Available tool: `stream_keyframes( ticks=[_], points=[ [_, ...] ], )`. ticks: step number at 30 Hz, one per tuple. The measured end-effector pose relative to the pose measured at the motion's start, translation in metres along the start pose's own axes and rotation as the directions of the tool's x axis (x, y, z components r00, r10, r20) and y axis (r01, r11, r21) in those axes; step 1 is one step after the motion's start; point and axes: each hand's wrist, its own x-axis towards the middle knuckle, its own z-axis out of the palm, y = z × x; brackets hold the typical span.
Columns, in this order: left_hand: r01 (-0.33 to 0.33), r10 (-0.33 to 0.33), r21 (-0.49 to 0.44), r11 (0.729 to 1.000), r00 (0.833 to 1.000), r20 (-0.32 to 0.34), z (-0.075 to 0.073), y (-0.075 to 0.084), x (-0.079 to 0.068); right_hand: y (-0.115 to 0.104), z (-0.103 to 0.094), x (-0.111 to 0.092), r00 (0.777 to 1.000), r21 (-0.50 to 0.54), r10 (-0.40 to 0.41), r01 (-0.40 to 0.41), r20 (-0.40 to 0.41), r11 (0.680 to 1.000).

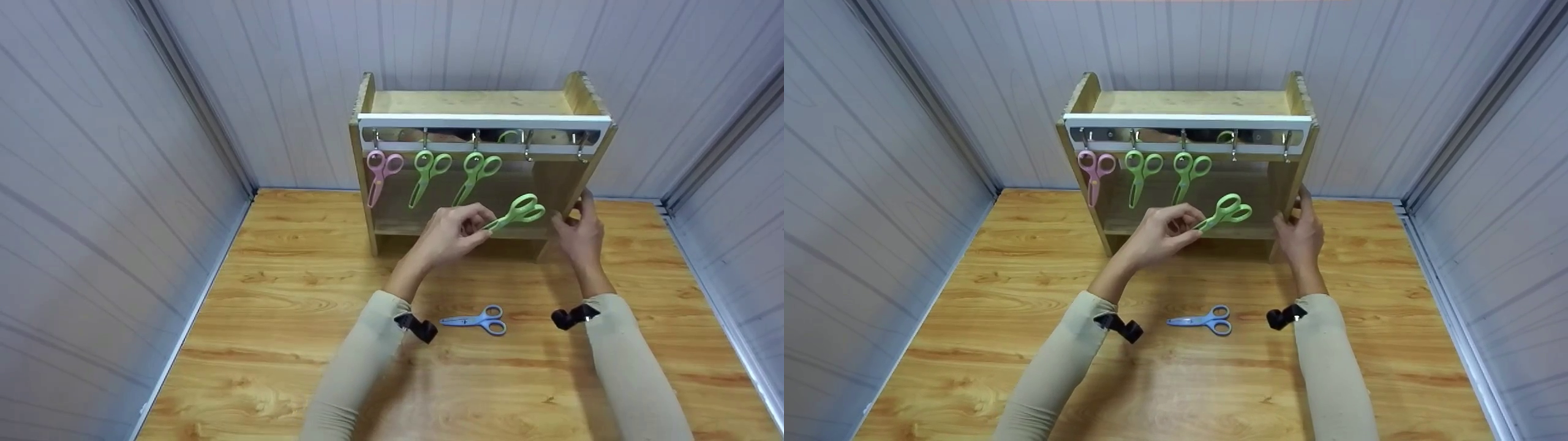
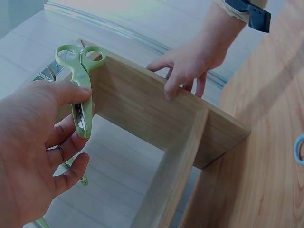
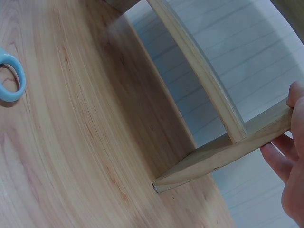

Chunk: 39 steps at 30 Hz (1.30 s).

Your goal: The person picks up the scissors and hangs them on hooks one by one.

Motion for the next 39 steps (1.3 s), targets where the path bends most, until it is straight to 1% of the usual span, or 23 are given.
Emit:
stream_keyframes(
  ticks=[4, 9, 18, 26, 35, 39],
  points=[
    [-0.015, 0.015, -0.007, 1.000, 1.000, -0.009, 0.000, 0.002, 0.003, 0.000, 0.001, 0.001, 1.000, -0.006, 0.001, -0.001, -0.015, 1.000],
    [-0.030, 0.029, -0.014, 0.999, 0.999, -0.023, 0.001, 0.005, 0.006, 0.000, 0.001, 0.001, 1.000, -0.006, 0.007, -0.007, -0.011, 1.000],
    [-0.042, 0.041, -0.027, 0.999, 0.998, -0.046, -0.002, 0.014, 0.013, 0.001, 0.003, 0.001, 0.998, -0.013, -0.035, 0.034, -0.043, 0.999],
    [-0.030, 0.028, -0.054, 0.998, 0.999, -0.044, -0.001, 0.017, 0.015, 0.000, 0.002, 0.001, 0.999, -0.016, -0.026, 0.025, -0.035, 1.000],
    [-0.019, 0.010, -0.128, 0.992, 0.997, -0.073, 0.000, 0.017, 0.019, -0.001, 0.001, 0.002, 1.000, -0.002, 0.009, -0.009, -0.002, 1.000],
    [-0.016, 0.004, -0.147, 0.989, 0.996, -0.084, 0.001, 0.017, 0.021, -0.001, 0.000, 0.001, 1.000, -0.009, 0.014, -0.014, -0.002, 1.000]
  ],
)
